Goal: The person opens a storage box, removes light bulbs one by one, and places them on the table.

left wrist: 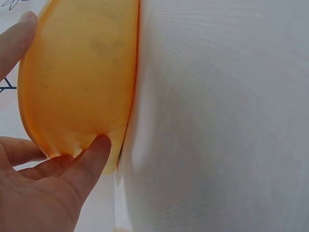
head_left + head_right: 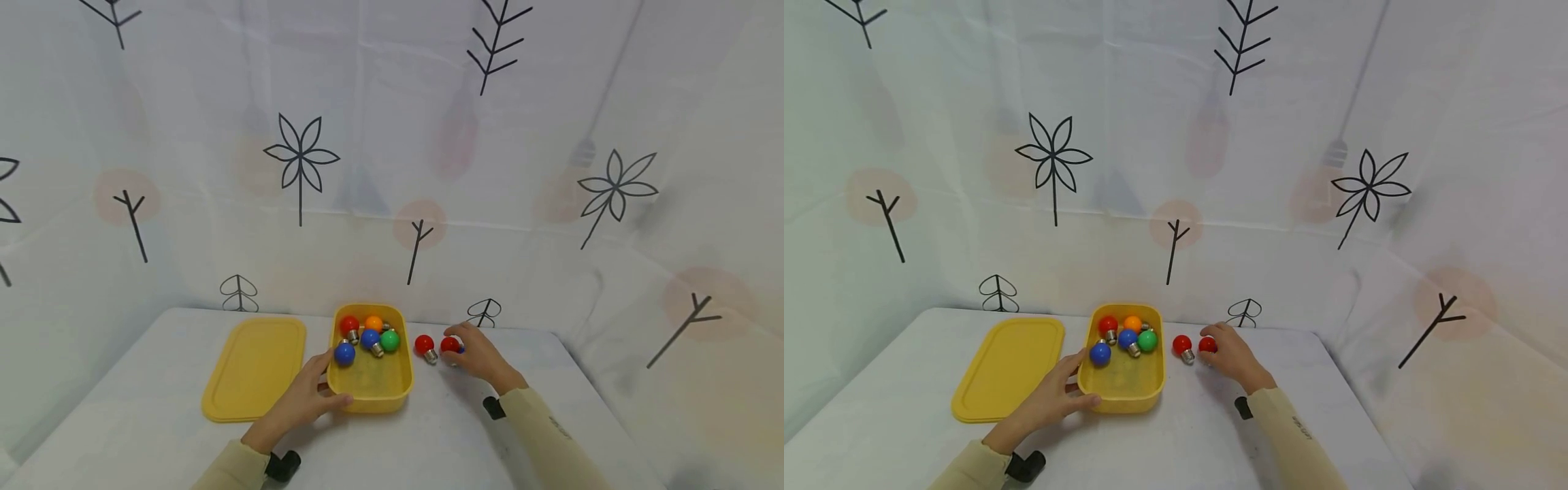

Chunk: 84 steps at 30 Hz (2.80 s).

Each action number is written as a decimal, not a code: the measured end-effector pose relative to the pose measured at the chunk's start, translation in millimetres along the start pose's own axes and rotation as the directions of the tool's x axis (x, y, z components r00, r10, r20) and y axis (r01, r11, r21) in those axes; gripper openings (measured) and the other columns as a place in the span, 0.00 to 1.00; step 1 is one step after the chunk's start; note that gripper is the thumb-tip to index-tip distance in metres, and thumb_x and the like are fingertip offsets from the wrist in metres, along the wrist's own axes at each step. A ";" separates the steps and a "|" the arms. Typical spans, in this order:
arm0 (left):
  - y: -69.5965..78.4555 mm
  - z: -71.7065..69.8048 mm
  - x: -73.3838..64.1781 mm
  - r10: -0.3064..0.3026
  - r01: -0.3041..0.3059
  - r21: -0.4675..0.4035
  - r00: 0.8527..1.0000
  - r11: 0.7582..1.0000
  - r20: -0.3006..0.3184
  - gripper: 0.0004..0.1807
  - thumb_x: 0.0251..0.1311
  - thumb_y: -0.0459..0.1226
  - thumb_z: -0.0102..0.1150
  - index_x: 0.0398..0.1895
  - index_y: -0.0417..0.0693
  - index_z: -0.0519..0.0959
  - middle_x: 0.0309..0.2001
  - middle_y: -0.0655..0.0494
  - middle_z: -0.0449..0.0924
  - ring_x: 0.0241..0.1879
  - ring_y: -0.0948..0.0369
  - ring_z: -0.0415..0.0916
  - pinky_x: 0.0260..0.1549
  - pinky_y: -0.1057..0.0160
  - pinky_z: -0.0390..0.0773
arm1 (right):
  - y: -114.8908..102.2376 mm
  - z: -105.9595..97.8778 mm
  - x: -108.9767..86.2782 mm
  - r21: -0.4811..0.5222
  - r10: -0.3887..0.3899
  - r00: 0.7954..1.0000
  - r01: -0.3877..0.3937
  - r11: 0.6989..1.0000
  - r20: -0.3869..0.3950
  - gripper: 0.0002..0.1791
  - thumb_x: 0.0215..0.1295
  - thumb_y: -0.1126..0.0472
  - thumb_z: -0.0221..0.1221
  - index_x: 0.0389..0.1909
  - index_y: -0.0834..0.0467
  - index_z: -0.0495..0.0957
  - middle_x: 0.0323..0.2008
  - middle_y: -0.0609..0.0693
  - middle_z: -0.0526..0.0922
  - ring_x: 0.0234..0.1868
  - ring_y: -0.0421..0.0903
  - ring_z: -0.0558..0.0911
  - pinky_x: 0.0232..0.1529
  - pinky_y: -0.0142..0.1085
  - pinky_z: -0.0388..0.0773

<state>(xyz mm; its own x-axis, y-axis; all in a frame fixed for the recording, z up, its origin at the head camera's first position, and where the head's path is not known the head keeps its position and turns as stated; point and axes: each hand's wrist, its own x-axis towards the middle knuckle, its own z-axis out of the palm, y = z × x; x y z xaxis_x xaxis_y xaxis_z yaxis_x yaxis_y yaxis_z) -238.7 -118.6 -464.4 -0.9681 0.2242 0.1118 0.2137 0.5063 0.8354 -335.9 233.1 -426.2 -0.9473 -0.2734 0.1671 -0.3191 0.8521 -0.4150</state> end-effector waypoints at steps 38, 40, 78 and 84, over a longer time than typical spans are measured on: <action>1.3 -0.3 -0.4 -0.010 0.010 -0.034 1.000 0.999 0.006 0.55 0.47 0.54 0.72 0.74 0.45 0.53 0.68 0.43 0.57 0.62 0.49 0.65 0.55 0.55 0.75 | -83.4 29.5 31.7 0.018 -0.225 0.962 0.225 0.974 0.155 0.25 0.60 0.54 0.66 0.58 0.53 0.75 0.54 0.52 0.73 0.53 0.50 0.74 0.58 0.46 0.74; 1.5 -0.6 -0.4 -0.012 0.012 -0.034 1.000 0.999 0.007 0.55 0.47 0.54 0.71 0.74 0.46 0.53 0.69 0.43 0.56 0.63 0.49 0.65 0.55 0.54 0.75 | -84.2 33.6 35.1 -0.009 -0.234 0.960 0.238 0.971 0.156 0.25 0.59 0.53 0.66 0.58 0.53 0.75 0.54 0.50 0.73 0.52 0.49 0.75 0.58 0.44 0.75; 1.2 -2.7 0.0 0.003 -0.002 -0.041 1.000 0.999 0.020 0.57 0.47 0.53 0.72 0.75 0.45 0.50 0.69 0.42 0.54 0.62 0.48 0.65 0.54 0.58 0.75 | -106.3 49.6 47.4 -0.128 -0.209 0.940 0.250 0.960 0.269 0.28 0.56 0.53 0.68 0.60 0.45 0.75 0.64 0.50 0.68 0.59 0.50 0.72 0.59 0.48 0.73; 0.8 -2.5 -0.5 0.009 -0.007 -0.049 1.000 0.999 0.027 0.56 0.48 0.52 0.72 0.75 0.44 0.50 0.69 0.42 0.55 0.62 0.49 0.65 0.55 0.58 0.75 | -108.8 51.5 43.8 -0.195 -0.185 0.938 0.248 0.949 0.293 0.31 0.55 0.56 0.69 0.62 0.43 0.74 0.62 0.48 0.69 0.54 0.48 0.74 0.56 0.47 0.76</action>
<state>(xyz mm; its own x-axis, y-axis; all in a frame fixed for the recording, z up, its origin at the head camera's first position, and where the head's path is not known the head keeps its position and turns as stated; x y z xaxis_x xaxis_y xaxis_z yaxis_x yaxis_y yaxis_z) -238.4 -120.4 -462.4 -0.9623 0.2509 0.1045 0.2142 0.4633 0.8599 -344.2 105.4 -419.9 -0.8383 -0.5444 -0.0283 -0.5317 0.8279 -0.1784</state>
